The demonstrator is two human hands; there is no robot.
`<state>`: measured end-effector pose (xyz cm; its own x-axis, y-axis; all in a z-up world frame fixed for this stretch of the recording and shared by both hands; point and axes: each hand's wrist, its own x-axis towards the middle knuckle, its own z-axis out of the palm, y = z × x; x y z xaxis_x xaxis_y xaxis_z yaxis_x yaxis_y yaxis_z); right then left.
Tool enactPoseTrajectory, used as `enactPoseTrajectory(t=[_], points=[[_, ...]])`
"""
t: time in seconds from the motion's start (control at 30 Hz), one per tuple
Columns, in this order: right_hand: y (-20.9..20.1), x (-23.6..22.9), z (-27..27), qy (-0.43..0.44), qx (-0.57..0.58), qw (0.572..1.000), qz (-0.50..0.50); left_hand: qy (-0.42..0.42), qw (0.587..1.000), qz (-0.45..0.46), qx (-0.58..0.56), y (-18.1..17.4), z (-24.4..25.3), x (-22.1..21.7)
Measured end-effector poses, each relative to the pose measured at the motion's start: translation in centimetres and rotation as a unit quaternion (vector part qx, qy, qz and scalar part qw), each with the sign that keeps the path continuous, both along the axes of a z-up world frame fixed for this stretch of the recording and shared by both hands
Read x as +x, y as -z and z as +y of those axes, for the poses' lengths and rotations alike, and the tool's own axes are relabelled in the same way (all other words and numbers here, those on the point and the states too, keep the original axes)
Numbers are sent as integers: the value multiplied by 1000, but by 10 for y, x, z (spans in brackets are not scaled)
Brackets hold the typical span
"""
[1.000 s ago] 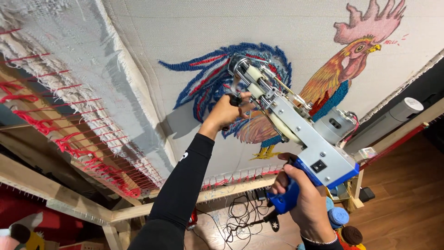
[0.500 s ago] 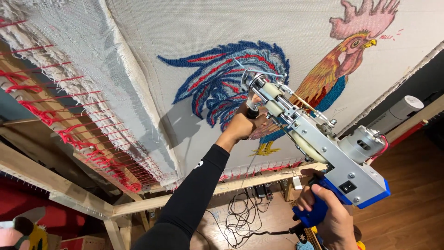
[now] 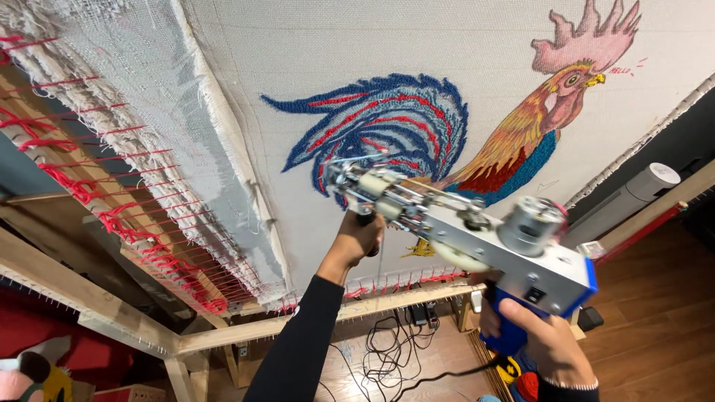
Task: The person uses an electric tufting gun to punch blue and red yarn into a stretched canvas, filling in the tail feathers of a rooster design. They occasionally pause to pull and adjust loose yarn strands by hand before resuming tufting.
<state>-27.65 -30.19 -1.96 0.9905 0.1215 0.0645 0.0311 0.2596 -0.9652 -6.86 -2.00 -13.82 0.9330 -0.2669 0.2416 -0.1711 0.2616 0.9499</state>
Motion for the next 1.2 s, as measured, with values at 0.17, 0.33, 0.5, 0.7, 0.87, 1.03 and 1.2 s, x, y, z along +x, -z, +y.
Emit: enactPoseTrajectory(t=[0.17,0.33,0.5,0.7,0.87,1.03,1.2], points=[[-2,58,-22,-112,-16,992,-54,-92,985,59,-137,30,33,-6],[-56,142,33,-102,1,988,-118,-107,973,47,-201,31,70,-32],[-85,197,118,69,-168,957,-226,-131,958,95,-236,31,90,-58],[-84,240,175,147,-218,905,-334,-163,962,75,-207,13,106,-75],[-84,245,191,194,-238,890,-337,-159,960,77,-219,34,116,-68],[-81,248,197,221,-228,888,-332,-158,963,53,-210,53,121,-56],[-69,250,188,184,-159,918,-312,-174,960,66,-209,62,120,-46]])
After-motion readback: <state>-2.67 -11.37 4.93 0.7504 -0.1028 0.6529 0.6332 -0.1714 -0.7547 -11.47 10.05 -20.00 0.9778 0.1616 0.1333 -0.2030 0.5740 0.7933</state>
